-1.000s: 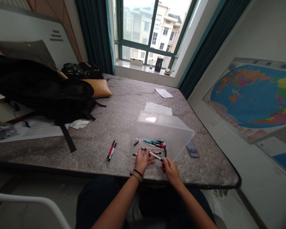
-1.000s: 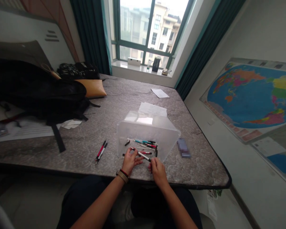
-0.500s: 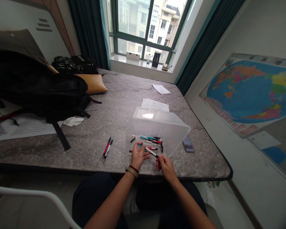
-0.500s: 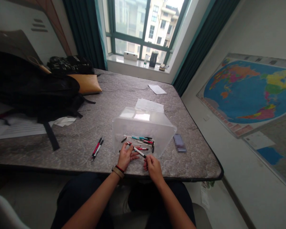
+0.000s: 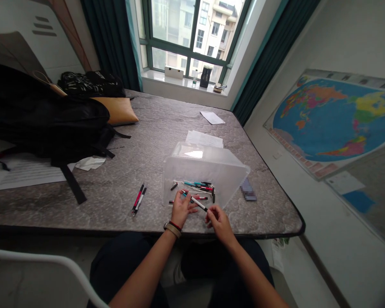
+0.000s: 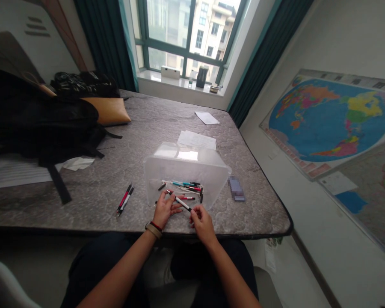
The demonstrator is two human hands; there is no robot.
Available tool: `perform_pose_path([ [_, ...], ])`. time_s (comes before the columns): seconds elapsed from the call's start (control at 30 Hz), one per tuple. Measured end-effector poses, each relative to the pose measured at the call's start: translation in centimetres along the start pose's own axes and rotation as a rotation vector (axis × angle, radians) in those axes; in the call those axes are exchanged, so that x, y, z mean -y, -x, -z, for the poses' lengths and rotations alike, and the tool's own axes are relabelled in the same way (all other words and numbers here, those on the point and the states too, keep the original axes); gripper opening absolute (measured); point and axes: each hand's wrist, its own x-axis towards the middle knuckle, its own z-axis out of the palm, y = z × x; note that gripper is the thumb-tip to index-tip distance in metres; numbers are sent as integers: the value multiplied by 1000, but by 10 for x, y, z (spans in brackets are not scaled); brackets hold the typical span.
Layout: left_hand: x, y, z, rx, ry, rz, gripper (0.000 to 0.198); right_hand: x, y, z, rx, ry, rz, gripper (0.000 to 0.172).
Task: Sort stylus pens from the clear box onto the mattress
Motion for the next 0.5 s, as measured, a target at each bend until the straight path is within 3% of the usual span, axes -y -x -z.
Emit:
perform_pose_path([
  [0.23,0,1,-1,-7,-19,-3,52,-7,1,0,-8,79,-20,44],
  [0.5,3,0,1,22,-19,-4,52,-13,0,1,-1,51,-42,39],
])
